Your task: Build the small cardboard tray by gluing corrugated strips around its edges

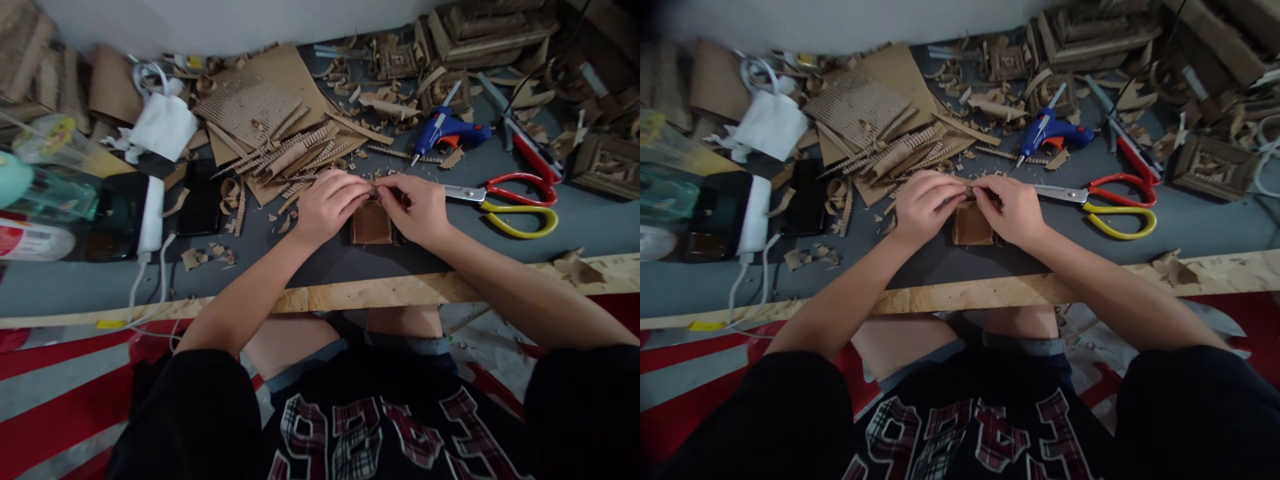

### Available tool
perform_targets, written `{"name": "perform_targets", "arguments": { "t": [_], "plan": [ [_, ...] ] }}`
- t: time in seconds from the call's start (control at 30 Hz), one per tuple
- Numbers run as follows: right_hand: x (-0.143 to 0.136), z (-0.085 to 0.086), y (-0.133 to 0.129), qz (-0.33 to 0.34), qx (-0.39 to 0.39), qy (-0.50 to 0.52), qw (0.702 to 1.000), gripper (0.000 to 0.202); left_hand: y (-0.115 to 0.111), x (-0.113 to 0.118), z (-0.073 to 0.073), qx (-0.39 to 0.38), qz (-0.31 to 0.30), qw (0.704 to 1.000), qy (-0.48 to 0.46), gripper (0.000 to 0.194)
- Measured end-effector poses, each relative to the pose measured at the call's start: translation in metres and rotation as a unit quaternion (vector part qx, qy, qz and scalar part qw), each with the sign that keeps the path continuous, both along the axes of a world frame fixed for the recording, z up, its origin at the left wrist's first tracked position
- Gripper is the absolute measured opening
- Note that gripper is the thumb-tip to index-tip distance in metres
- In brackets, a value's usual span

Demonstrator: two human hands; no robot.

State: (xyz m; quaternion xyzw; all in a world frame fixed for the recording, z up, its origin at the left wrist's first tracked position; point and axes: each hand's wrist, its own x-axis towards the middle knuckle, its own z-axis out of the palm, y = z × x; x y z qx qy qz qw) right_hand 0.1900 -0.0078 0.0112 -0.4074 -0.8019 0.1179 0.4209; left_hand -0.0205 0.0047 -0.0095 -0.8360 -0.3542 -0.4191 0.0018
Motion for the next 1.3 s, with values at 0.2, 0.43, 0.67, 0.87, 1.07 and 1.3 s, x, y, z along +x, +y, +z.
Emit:
{"name": "perform_targets", "arguments": {
  "t": [0.2,0.43,0.67,0.87,1.07,1.3],
  "plan": [
    [-0.0006,0.0,-0.0004,0.019,0.018,-0.002,1.0,0.022,-0.002,0.0022,0.004,0.045,-0.001,0.999,-0.006,0.021],
    [0.0023,-0.0019,0.0027,0.02,0.02,-0.016,0.999,0.026,-0.002,0.0036,0.0067,-0.007,0.015,1.0,-0.005,0.03],
    [0.0025,-0.0059,0.0055,0.022,0.048,-0.012,0.999,0.022,-0.0033,0.0069,0.0073,-0.008,0.024,1.0,-0.008,0.028],
    [0.0032,-0.0066,0.0052,0.027,0.038,-0.015,0.999,0.023,-0.0039,0.0081,0.005,0.023,0.022,0.999,-0.01,0.021],
    [0.0051,-0.0008,0.0041,0.044,0.009,-0.007,0.999,0.027,-0.0049,0.0078,0.0055,0.067,0.029,0.997,0.026,0.021],
    [0.0038,-0.0021,0.0085,0.048,-0.065,0.096,0.992,0.028,-0.0057,0.0056,0.0047,0.049,0.059,0.997,0.0,0.027]
  ]
}}
